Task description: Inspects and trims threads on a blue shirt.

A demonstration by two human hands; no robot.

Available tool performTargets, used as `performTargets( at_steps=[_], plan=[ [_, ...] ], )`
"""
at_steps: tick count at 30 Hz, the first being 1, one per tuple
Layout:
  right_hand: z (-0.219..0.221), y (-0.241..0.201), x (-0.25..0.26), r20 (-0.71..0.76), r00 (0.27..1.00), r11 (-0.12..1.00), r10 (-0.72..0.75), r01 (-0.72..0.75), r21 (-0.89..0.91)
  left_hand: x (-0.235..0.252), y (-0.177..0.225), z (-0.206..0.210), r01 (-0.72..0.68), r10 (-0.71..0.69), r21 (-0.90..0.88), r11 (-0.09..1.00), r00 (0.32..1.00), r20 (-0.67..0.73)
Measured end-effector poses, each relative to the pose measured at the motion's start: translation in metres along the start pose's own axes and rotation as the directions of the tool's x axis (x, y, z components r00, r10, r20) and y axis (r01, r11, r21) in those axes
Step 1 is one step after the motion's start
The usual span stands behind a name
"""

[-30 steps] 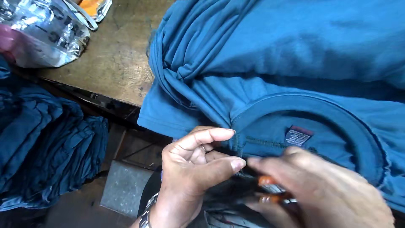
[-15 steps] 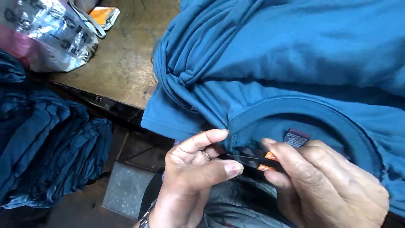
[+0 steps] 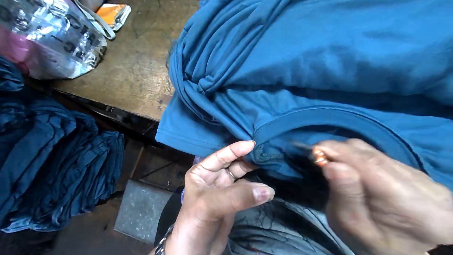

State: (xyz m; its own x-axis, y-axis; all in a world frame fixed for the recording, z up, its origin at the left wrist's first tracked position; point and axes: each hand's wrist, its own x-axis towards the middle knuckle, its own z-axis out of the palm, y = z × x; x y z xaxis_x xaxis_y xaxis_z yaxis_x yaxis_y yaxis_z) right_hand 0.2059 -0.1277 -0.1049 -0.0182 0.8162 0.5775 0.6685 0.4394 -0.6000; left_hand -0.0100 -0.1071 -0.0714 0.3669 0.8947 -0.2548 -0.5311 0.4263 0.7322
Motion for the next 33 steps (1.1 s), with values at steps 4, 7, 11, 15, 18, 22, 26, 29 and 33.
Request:
performTargets(
  at_steps=[4, 7, 11, 15, 18, 22, 26, 29, 33],
  plan=[
    [-0.014, 0.011, -0.007, -0.040, 0.954, 0.897, 0.297, -0.264, 0.355, -0.001, 0.001, -0.003, -0.023, 0.022, 0.044, 0.999, 1.000, 0.016],
    [-0.030, 0.016, -0.014, 0.048, 0.882, 0.701, 0.470, -0.405, 0.587, 0.000, 0.000, -0.002, -0.127, 0.130, 0.237, 0.963, 0.991, 0.001],
    [-0.058, 0.030, -0.032, 0.191, 0.847, 0.368, 0.496, -0.405, 0.837, 0.005, -0.004, 0.004, -0.372, 0.323, 0.693, 0.618, 0.923, 0.208],
    [-0.082, 0.023, -0.046, 0.215, 0.796, 0.414, 0.565, -0.500, 0.761, 0.013, -0.007, 0.012, -0.465, 0.289, 0.817, 0.341, 0.879, 0.379],
    [-0.086, 0.012, -0.051, 0.179, 0.746, 0.516, 0.641, -0.592, 0.618, 0.018, -0.012, 0.018, -0.456, 0.289, 0.832, 0.317, 0.881, 0.374],
    [-0.085, 0.012, -0.062, 0.173, 0.731, 0.497, 0.660, -0.597, 0.630, 0.021, -0.027, 0.032, -0.459, 0.287, 0.689, 0.561, 0.888, 0.358],
    [-0.082, 0.009, -0.065, 0.165, 0.722, 0.474, 0.672, -0.591, 0.652, 0.022, -0.042, 0.049, -0.262, 0.068, 0.466, 0.845, 0.917, 0.393],
    [-0.081, 0.008, -0.066, 0.168, 0.728, 0.470, 0.664, -0.581, 0.664, 0.028, -0.041, 0.059, -0.301, 0.048, 0.570, 0.764, 0.908, 0.416],
    [-0.083, 0.008, -0.070, 0.161, 0.760, 0.565, 0.630, -0.591, 0.575, 0.035, -0.049, 0.067, -0.351, 0.194, 0.663, 0.661, 0.934, 0.301]
  ],
)
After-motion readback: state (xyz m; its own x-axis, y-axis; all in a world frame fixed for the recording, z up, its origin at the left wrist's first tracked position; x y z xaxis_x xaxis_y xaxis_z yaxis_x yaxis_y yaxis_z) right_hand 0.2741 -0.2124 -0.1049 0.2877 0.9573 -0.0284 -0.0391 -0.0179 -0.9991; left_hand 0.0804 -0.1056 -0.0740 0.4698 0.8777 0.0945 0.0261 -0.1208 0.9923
